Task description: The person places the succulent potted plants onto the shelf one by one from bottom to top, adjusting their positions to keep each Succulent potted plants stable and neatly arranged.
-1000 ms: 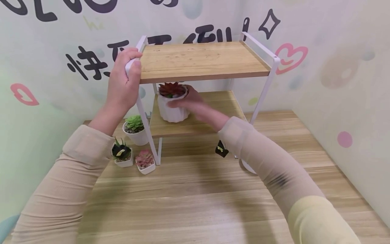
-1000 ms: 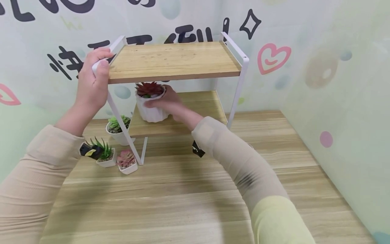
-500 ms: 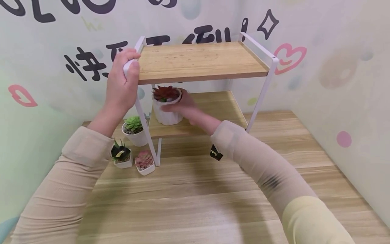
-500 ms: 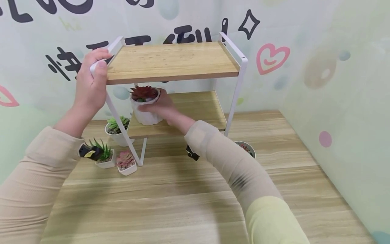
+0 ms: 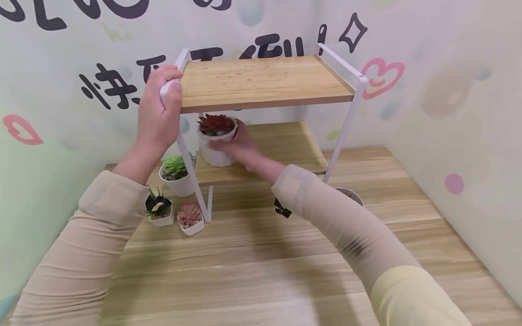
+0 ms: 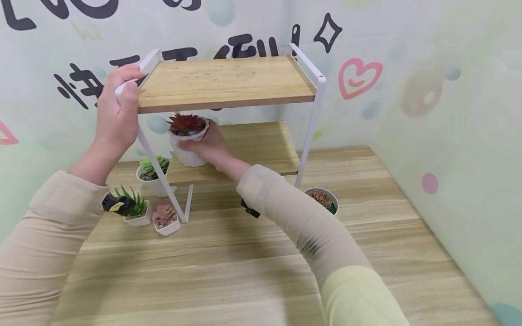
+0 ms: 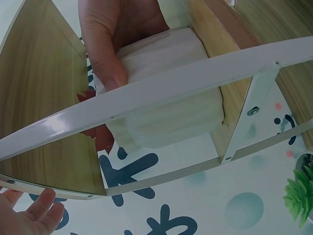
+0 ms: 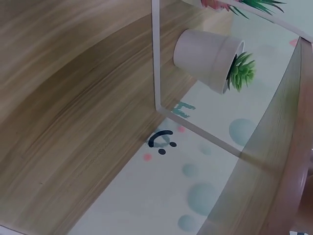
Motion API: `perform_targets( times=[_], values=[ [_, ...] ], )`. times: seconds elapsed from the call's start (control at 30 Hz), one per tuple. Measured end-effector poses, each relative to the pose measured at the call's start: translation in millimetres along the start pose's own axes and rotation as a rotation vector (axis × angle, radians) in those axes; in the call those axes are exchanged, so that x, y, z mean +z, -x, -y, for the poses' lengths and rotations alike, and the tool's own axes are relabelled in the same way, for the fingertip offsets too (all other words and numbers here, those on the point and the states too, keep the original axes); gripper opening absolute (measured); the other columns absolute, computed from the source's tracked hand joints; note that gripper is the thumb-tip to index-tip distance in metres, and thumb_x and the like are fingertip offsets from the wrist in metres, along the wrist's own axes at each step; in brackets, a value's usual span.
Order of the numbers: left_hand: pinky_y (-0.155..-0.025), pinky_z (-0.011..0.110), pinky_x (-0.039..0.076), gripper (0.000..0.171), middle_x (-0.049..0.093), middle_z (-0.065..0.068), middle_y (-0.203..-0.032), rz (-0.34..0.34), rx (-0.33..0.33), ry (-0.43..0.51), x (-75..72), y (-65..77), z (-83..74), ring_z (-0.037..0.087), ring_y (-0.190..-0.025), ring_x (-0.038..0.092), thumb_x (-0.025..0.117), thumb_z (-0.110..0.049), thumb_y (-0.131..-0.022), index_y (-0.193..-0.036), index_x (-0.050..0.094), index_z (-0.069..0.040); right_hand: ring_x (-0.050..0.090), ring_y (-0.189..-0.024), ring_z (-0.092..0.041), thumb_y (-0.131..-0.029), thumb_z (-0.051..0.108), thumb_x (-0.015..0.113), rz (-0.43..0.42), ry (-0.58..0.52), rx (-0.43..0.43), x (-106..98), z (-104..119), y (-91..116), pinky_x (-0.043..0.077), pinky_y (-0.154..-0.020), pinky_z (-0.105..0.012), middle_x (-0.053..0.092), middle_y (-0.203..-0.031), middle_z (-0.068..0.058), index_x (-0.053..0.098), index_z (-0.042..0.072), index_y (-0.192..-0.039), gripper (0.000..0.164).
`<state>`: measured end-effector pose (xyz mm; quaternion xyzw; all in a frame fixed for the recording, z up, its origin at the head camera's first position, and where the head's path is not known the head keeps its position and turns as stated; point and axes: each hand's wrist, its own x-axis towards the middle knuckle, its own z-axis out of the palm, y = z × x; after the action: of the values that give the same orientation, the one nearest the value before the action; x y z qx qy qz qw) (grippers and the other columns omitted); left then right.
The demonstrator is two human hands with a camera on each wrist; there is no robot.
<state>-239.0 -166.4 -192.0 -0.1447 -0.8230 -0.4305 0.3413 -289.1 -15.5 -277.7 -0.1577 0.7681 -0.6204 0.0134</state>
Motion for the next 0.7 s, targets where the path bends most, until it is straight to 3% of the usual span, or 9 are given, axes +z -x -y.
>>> perform_targets(
  times=[0.3, 0.6, 0.7],
  values=[
    [-0.098, 0.032, 0.035, 0.046, 0.048, 0.001, -0.131, 0.006, 0.005, -0.008, -1.6, 0.4, -0.1, 0.008, -0.123, 0.041, 0.035, -0.033, -0.087, -0.118, 0.053, -0.005, 0.046, -0.118, -0.017, -0.070, 0.016, 0.078, -0.057, -0.017, -0.002, 8.4, -1.0, 0.2, 0.039, -0.097, -0.028, 0.048, -0.130, -0.006, 0.035, 0.009, -0.133, 0.077],
    [-0.099, 0.031, 0.034, 0.046, 0.048, 0.001, -0.132, 0.008, -0.002, -0.021, -1.8, 0.5, -0.9, 0.008, -0.123, 0.041, 0.035, -0.033, -0.087, -0.118, 0.054, -0.006, 0.045, -0.120, -0.016, -0.070, 0.018, 0.078, -0.054, 0.005, 0.039, 8.3, 1.7, 1.3, 0.039, -0.098, -0.028, 0.044, -0.132, -0.005, 0.030, 0.010, -0.137, 0.082],
    [-0.099, 0.032, 0.034, 0.046, 0.048, 0.001, -0.132, 0.011, -0.003, -0.030, -1.7, 0.5, -1.2, 0.008, -0.123, 0.041, 0.035, -0.033, -0.087, -0.119, 0.054, -0.006, 0.039, -0.126, -0.019, -0.070, 0.015, 0.078, -0.033, -0.021, 0.055, 5.3, 4.8, 3.9, 0.035, -0.101, -0.030, 0.037, -0.139, -0.008, 0.020, 0.010, -0.143, 0.094]
  ],
)
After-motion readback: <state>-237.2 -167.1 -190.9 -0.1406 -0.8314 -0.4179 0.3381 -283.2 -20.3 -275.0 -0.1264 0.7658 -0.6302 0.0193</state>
